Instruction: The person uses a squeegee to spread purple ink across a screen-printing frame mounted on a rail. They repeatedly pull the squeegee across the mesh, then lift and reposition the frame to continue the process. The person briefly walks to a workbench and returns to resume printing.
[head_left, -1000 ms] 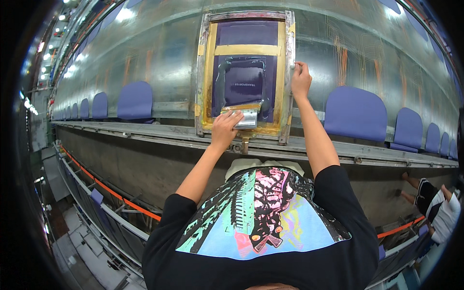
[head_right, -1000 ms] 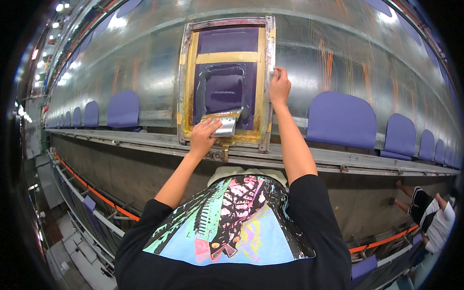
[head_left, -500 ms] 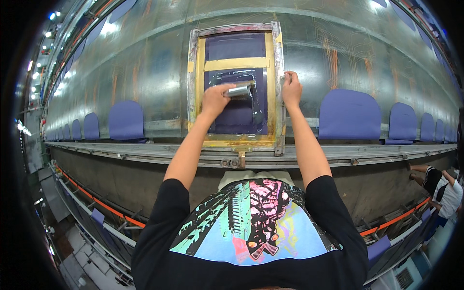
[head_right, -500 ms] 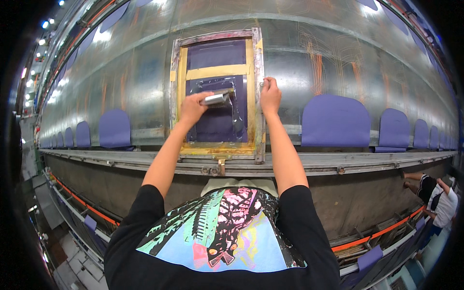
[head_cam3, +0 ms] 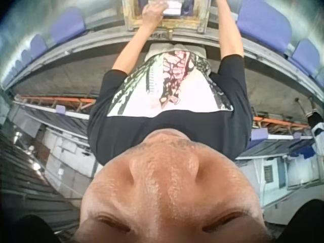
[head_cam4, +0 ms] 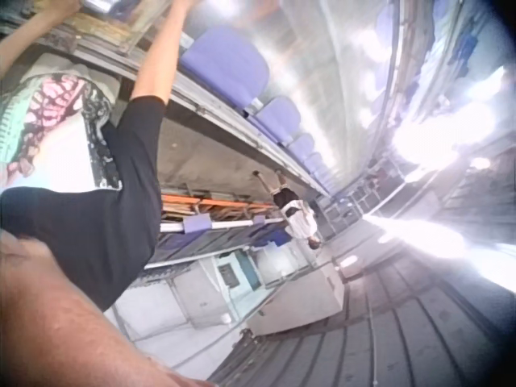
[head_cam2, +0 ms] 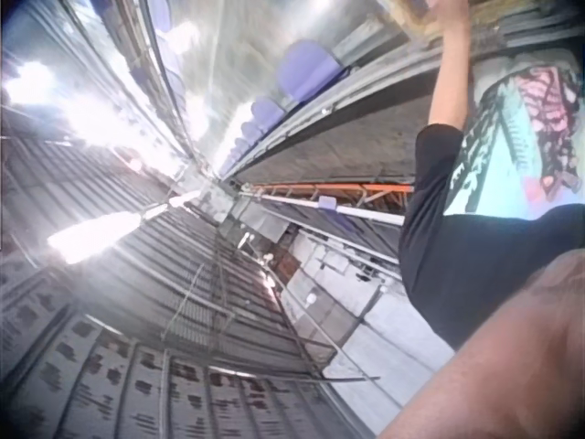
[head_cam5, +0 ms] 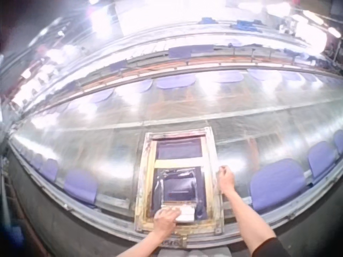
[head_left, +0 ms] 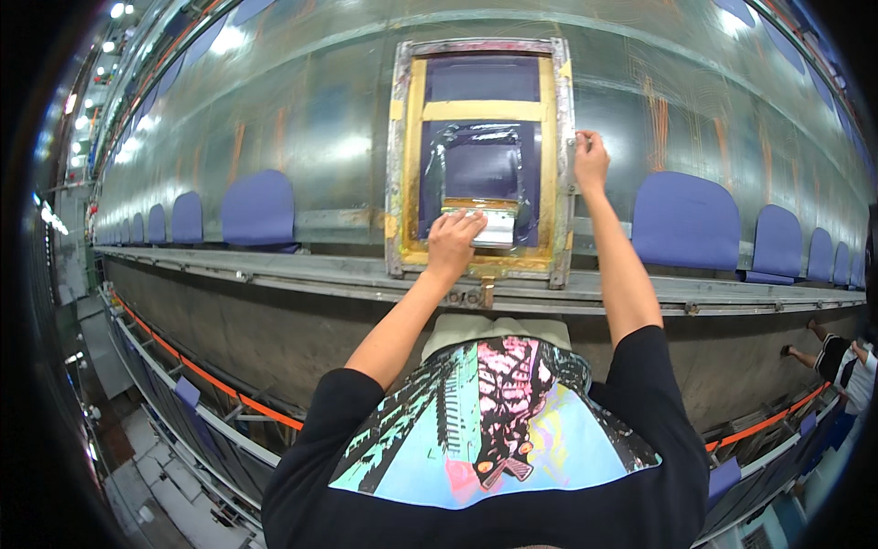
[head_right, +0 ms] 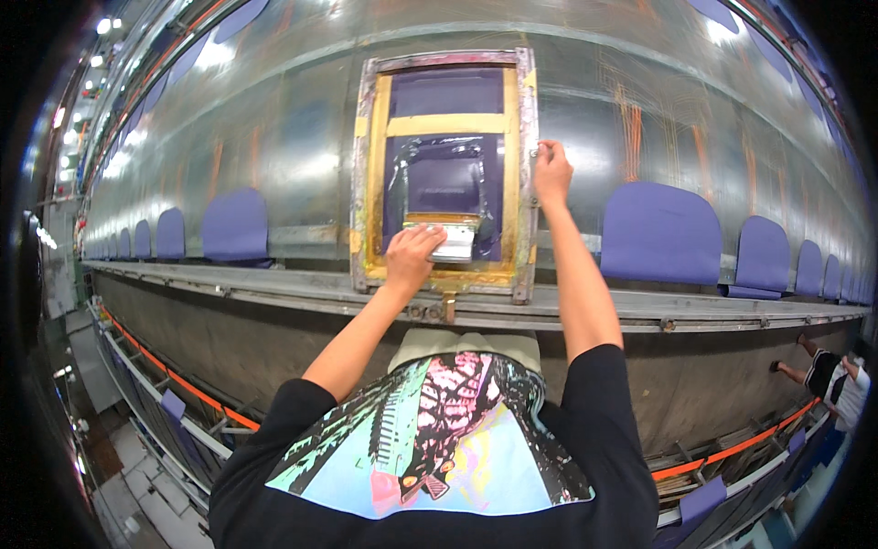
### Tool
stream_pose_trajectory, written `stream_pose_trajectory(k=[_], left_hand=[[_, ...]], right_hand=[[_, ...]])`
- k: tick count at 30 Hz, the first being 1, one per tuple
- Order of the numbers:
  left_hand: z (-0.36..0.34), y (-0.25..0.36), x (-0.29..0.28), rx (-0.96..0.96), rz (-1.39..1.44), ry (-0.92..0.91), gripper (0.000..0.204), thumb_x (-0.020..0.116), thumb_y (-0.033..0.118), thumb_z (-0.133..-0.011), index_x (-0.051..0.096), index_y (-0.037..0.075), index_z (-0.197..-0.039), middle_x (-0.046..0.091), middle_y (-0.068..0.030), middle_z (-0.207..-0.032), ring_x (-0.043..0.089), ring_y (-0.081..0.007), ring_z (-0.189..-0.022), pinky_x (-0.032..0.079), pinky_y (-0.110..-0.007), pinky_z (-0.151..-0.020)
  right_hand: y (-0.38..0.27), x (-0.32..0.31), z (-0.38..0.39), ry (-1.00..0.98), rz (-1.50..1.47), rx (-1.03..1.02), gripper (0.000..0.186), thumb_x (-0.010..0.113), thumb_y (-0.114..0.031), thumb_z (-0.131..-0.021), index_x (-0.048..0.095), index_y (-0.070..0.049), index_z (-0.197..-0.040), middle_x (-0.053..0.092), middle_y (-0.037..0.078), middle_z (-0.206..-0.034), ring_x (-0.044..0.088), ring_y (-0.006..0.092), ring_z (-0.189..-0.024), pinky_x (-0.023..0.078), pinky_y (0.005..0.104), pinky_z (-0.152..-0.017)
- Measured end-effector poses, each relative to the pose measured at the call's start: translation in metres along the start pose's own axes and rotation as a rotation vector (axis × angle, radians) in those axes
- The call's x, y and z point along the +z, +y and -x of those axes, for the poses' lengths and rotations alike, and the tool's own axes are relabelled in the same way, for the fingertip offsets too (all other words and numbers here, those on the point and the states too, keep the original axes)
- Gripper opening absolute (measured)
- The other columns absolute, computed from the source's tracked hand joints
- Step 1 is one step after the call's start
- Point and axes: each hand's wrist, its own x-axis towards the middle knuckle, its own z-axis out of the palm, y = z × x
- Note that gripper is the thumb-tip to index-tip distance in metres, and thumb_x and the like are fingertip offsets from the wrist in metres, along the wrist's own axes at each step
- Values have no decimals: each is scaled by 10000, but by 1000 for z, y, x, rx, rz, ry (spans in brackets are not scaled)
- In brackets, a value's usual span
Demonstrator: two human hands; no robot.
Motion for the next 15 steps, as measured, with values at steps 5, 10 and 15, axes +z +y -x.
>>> stream_pose_trajectory(k=[5, 10, 15], left_hand=[[1, 48, -2, 21, 116, -119, 656, 719, -15, -706, 674, 198, -1324, 640, 13, -1423, 585, -253, -1318, 458, -469, -1101], [-16, 55, -27, 36, 148, -116, 619, 718, -12, -715, 687, 172, -1306, 652, 1, -1405, 587, -272, -1307, 468, -459, -1078], [-60, 72, -81, 20, 173, -84, 567, 722, -1, -726, 713, 162, -1268, 677, -7, -1371, 609, -280, -1277, 482, -442, -1051]], right_hand=[[3, -57, -24, 32, 37, 29, 211, 632, -252, -1003, 724, -90, -1102, 721, 138, -814, 686, 287, -755, 518, 422, -731], [-27, -67, -23, 61, 22, 56, 202, 633, -249, -1005, 730, -87, -1079, 676, 88, -745, 631, 222, -674, 502, 395, -689], [-82, -91, -62, 81, -8, -31, 201, 629, -235, -1008, 722, -70, -1076, 672, 98, -746, 624, 231, -667, 499, 391, -683]])
